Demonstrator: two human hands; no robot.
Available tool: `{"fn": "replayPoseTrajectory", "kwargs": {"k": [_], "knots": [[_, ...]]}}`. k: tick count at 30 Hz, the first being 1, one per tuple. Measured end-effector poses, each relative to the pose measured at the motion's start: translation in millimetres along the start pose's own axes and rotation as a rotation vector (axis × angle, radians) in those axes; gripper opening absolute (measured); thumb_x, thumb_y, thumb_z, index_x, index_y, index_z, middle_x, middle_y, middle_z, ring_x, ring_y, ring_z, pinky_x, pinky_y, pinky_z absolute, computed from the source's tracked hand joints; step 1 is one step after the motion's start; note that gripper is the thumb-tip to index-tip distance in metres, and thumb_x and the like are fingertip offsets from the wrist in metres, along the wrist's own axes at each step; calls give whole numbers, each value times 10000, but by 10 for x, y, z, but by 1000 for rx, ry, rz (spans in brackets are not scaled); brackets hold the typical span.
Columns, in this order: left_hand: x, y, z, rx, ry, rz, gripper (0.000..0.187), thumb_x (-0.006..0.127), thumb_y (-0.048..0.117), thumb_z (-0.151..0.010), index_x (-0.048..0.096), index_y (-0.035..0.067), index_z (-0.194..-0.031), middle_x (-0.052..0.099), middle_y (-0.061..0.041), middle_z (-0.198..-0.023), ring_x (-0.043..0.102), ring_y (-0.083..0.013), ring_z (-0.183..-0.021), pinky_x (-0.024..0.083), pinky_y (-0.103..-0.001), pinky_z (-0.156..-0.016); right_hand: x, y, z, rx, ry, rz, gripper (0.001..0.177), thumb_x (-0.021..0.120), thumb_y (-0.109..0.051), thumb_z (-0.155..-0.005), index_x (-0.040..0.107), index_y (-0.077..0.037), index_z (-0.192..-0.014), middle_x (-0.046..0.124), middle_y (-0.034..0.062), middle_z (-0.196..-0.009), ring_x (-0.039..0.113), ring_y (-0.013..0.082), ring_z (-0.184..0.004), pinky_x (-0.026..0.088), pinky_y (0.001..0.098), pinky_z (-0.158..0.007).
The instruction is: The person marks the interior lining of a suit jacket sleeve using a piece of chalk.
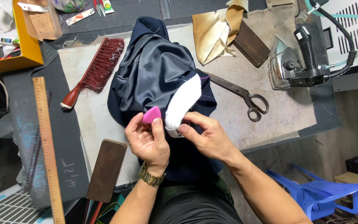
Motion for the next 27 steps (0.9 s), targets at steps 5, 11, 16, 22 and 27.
{"fn": "replayPoseTrajectory", "kwargs": {"k": [5,11,16,22,27], "knots": [[136,-70,24,28,15,10,405,749,-54,-894,534,-121,-1230,672,-238,-1048,731,-289,-971,603,-351,-848,12,-87,-91,-70,-144,69,179,735,-179,-952,787,-83,-1094,754,106,-912,713,183,-909,585,395,-849],[221,-72,-47,60,53,-33,400,749,-31,-908,529,-109,-1232,680,-259,-1138,707,-273,-1045,584,-328,-886,-181,389,-74,237,-71,-130,345,625,-217,-1047,747,-65,-762,711,32,-704,561,84,-780,589,329,-688],[223,-219,-318,55,226,-196,442,751,31,-951,519,-71,-1312,592,-205,-1202,648,-243,-1036,551,-337,-953,-153,604,-41,409,172,-772,338,580,-187,-1042,721,87,-904,743,290,-794,776,356,-746,658,545,-657],[268,-324,-686,3,202,-41,401,597,-27,-1041,390,-45,-1384,560,-186,-1066,661,-205,-756,516,-266,-693,-203,187,-181,299,218,-1052,350,523,-213,-1044,730,66,-1006,748,315,-915,763,399,-812,669,516,-638],[483,470,-1199,181,176,-5,341,560,30,-1077,410,11,-1383,554,-214,-1129,477,-153,-601,411,-274,-564,-201,-129,-30,255,134,-1264,401,481,-256,-1067,581,28,-1332,620,266,-1333,601,420,-1214,493,608,-1008]]}}
Point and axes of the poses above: each hand's wrist, its own z-axis away from the middle knuckle, its own x-axis out of the palm, y = z × x, the point moved 1 cm from there along -z, towards the middle knuckle
